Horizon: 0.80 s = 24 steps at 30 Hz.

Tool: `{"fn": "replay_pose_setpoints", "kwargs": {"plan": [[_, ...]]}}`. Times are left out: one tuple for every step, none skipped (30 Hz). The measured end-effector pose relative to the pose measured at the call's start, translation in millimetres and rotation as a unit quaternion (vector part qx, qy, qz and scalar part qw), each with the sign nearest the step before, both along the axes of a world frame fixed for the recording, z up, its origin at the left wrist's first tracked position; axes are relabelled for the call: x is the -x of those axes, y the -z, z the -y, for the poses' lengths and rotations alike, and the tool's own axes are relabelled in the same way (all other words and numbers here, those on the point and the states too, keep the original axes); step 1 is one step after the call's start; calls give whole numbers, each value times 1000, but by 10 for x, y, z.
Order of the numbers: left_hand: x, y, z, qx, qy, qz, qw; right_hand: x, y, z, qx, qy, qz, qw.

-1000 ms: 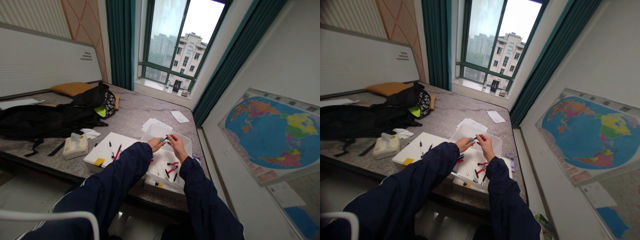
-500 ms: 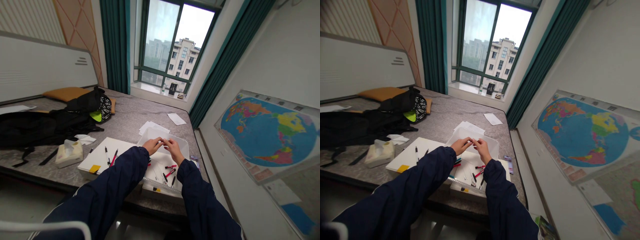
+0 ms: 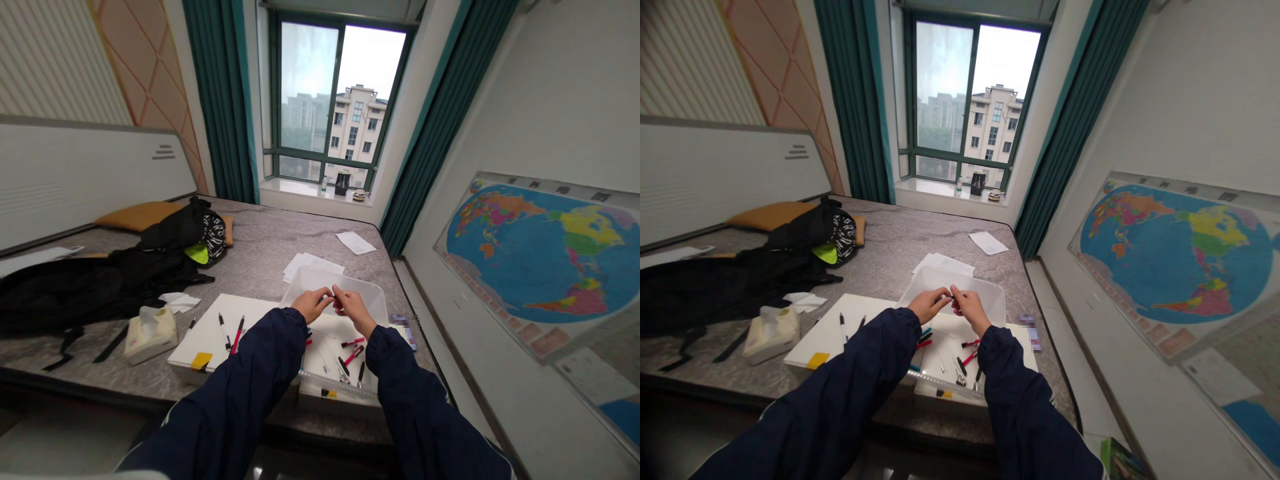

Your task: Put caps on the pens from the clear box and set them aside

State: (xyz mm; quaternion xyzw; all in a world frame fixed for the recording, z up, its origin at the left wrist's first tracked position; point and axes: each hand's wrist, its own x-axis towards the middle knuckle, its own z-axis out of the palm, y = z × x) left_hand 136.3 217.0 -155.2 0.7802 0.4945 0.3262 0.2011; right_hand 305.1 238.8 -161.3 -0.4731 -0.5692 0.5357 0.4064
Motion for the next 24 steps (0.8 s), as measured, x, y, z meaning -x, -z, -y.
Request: {"fn": "replay_pose_setpoints", "kwargs": {"plan": [[2, 0, -13, 1, -7, 19, 1000, 4, -20, 9, 0, 3, -12, 1000], [3, -1, -28, 3, -14, 41, 999, 8, -42, 16, -7, 8, -29, 1000], [4, 0, -43, 7, -20, 62, 998, 10, -62, 20, -22, 14, -47, 999], [3, 1, -55, 11, -23, 78, 997, 10, -78, 18, -43, 21, -66, 997], [2, 3, -64, 16, -23, 88, 996, 8, -88, 13, -68, 25, -80, 994], [1, 6, -69, 20, -18, 90, 996, 3, -92, 4, -89, 27, -89, 992], [-2, 8, -69, 24, -11, 89, 996, -3, -90, -9, -105, 27, -92, 990], [-4, 10, -65, 27, -4, 85, 996, -11, -82, -23, -115, 28, -92, 989], [-7, 11, -59, 26, 0, 82, 996, -19, -71, -36, -117, 32, -92, 988], [-9, 10, -50, 23, 3, 79, 997, -26, -59, -49, -114, 37, -93, 988], [-11, 7, -40, 20, 3, 78, 997, -32, -47, -60, -109, 44, -97, 988], [-12, 2, -30, 17, 1, 77, 997, -37, -38, -68, -102, 54, -102, 988], [-13, -4, -21, 15, 1, 75, 997, -40, -31, -73, -95, 63, -107, 988], [-14, -11, -11, 13, 1, 72, 997, -41, -27, -76, -89, 70, -110, 987], [-13, -18, -2, 11, 3, 68, 998, -41, -27, -77, -86, 74, -111, 987], [-13, -24, 7, 9, 5, 63, 998, -41, -28, -77, -84, 76, -109, 988], [-12, -28, 15, 5, 6, 57, 998, -39, -30, -76, -83, 77, -106, 988], [-10, -31, 23, 1, 7, 52, 999, -37, -31, -74, -85, 76, -100, 989], [-9, -32, 30, -2, 7, 46, 999, -35, -33, -71, -88, 74, -90, 989], [-7, -32, 36, -5, 6, 39, 999, -33, -34, -68, -92, 73, -78, 990], [-7, -31, 42, -9, 5, 33, 999, -32, -36, -62, -98, 73, -63, 990], [-6, -30, 46, -14, 3, 26, 1000, -32, -38, -55, -107, 75, -45, 990], [-6, -31, 50, -19, -1, 20, 1000, -34, -41, -45, -118, 78, -22, 990], [-7, -32, 52, -23, -5, 13, 1000, -37, -46, -33, -132, 84, 7, 988]]}}
